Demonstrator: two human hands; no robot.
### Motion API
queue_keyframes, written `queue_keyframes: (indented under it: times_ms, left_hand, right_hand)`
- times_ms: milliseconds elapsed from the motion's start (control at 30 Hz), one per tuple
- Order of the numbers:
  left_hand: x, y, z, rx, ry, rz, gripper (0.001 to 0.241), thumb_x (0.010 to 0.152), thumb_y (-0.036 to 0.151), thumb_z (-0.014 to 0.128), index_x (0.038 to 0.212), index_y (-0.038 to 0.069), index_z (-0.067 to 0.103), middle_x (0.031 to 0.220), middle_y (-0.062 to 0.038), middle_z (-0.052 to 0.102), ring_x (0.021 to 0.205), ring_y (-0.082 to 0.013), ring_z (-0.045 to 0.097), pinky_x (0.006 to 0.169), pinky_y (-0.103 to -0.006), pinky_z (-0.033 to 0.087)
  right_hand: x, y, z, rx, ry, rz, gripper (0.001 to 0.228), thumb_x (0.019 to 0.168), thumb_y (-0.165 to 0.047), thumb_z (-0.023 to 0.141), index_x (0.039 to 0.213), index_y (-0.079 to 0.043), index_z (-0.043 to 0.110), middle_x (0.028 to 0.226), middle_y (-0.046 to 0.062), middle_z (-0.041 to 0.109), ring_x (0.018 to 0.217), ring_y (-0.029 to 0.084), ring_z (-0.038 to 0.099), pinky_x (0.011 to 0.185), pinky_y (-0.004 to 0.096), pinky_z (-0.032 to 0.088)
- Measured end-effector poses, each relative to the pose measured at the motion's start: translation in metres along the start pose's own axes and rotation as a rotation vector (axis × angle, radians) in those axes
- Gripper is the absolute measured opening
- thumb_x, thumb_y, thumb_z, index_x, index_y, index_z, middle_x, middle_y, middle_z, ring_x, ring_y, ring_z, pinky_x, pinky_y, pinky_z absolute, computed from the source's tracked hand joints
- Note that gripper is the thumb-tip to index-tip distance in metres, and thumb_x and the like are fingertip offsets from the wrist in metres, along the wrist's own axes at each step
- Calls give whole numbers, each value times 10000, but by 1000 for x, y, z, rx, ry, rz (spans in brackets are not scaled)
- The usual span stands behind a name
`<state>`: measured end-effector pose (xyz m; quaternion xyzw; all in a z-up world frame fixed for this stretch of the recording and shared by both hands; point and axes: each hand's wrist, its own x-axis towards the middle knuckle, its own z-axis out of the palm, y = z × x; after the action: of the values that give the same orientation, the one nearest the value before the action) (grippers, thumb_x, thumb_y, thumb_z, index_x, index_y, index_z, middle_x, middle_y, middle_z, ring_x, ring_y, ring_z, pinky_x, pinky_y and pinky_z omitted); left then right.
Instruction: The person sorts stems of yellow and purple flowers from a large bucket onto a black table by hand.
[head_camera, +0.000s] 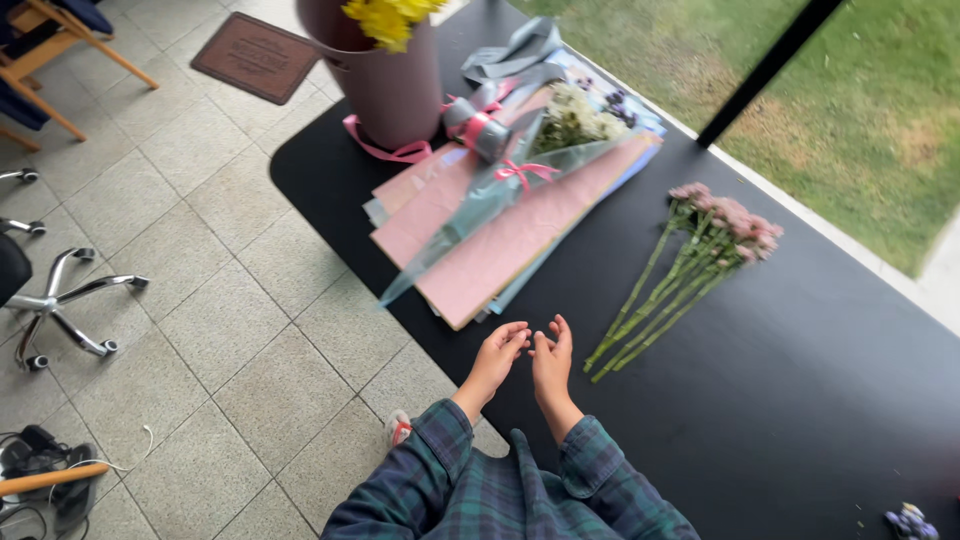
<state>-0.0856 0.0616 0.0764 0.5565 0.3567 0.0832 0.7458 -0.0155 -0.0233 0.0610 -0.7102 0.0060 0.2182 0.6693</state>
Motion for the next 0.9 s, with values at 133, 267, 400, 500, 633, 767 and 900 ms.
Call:
queue_keyframes:
  times_ms: [133,267,400,500,633,767,900]
  left_hand:
    - [18,12,-87,-101,15,75,351,1050,243,599,1370,104,636,1248,-63,710,1093,-132,694,969,-297,521]
    - [47,44,-209,-125,35,166,323,1061,221,585,1353,90,626,1212,-73,717,1064,-133,700,940,-283,537]
    - [38,106,-328,-138,152,308,288,1047,214,587,1307,109,648,1133,-28,753,960,-65,719,825,-166,527]
    - [32,157,-393,-93,179,368,286,1046,200,584,1307,103,648,1128,-34,750,958,-67,712,826,-163,519]
    - [41,201,-440,-5,143,438,287,1042,197,616,1313,114,658,1121,-63,752,974,-106,721,833,-192,526]
    - [69,246,-450,35,116,529,289,1033,170,636,1307,85,672,1108,-122,753,981,-168,729,893,-287,569]
    - [117,281,-446,216,37,567,275,1025,226,659,1287,149,688,1107,-63,759,1002,-165,740,903,-307,580]
  right_hand:
    - [3,2,76,62,-11,-121,617,996,-84,578,1563,-21,342,1408,285,434,1102,279,509,791,315,567]
    - [12,-4,167,116,20,-166,648,984,-91,585,1577,-59,325,1396,240,469,1097,263,572,775,301,569]
    - [2,-21,254,201,2,-164,624,1004,-92,594,1564,-76,321,1336,201,515,1097,246,617,750,348,605]
    - [-1,-48,315,216,-12,-203,625,993,-93,618,1554,-74,343,1315,175,546,1088,212,619,766,325,605]
    - [8,-68,371,221,-39,-261,579,983,-104,651,1514,-77,422,1301,135,591,1096,170,610,786,289,585]
    - [35,-100,411,209,-59,-348,603,976,-139,703,1503,-55,422,1320,114,596,1139,156,591,839,251,545]
    - [95,-118,429,169,-24,-514,697,975,-154,803,1517,7,395,1359,186,548,1258,253,496,1038,374,480]
